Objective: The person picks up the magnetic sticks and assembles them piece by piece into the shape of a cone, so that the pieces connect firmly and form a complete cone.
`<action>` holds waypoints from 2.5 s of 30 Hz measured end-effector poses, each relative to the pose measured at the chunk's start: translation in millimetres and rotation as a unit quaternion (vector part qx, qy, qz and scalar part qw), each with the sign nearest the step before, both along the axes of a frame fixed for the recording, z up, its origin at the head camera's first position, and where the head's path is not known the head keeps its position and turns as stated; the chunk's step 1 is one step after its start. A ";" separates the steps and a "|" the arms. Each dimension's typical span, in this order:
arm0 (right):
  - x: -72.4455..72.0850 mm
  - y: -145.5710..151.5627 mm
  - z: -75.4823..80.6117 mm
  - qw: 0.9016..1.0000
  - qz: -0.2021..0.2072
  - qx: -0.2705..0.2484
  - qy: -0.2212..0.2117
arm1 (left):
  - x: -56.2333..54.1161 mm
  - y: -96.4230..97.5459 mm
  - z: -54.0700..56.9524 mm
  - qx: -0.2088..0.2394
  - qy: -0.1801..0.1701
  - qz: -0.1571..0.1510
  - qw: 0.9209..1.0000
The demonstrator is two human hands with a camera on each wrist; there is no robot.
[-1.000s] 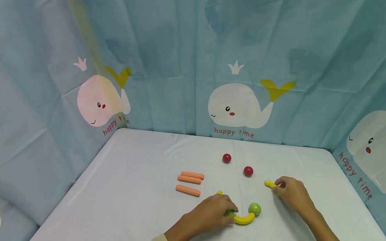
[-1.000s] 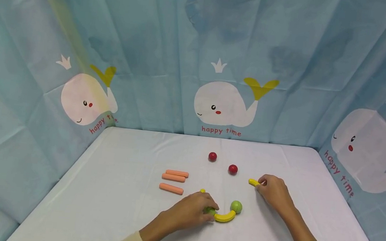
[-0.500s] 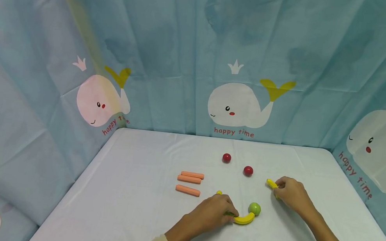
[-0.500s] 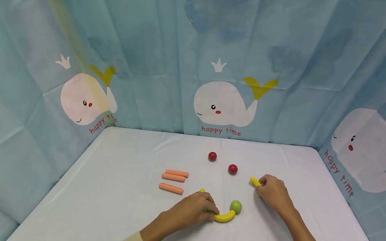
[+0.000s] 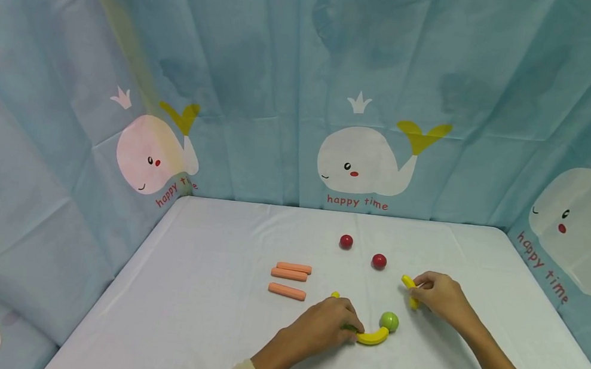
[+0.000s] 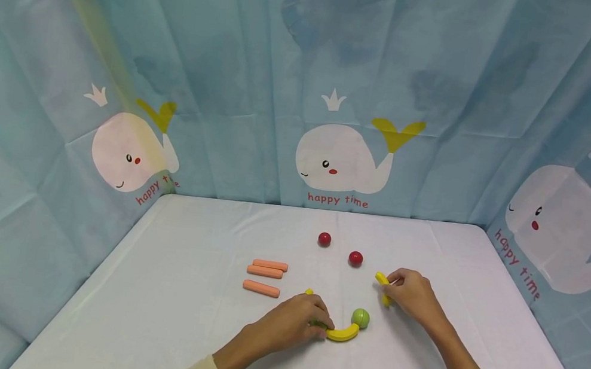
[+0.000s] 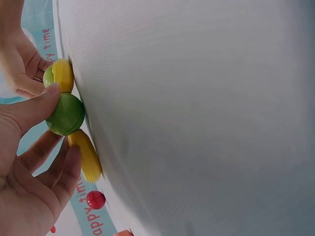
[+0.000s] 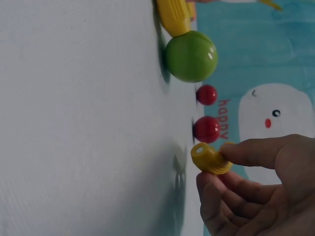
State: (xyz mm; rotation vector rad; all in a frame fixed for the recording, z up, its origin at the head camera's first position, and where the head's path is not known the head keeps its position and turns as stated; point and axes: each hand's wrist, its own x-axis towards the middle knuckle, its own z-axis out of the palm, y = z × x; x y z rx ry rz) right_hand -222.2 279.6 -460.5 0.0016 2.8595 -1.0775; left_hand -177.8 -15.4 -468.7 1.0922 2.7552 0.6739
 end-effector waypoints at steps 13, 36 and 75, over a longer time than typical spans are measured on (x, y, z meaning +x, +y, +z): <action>7.2 -13.1 -7.0 0.998 -0.010 -0.046 -0.035 | -1.0 1.2 -2.5 -0.003 0.000 0.012 1.000; 13.8 -26.0 -10.1 0.995 -0.006 -0.086 -0.057 | -2.0 2.2 -3.2 -0.008 -0.011 0.024 1.000; 16.1 -28.6 -13.2 0.997 0.042 -0.047 -0.041 | -0.5 1.5 -3.2 -0.012 -0.001 0.025 1.000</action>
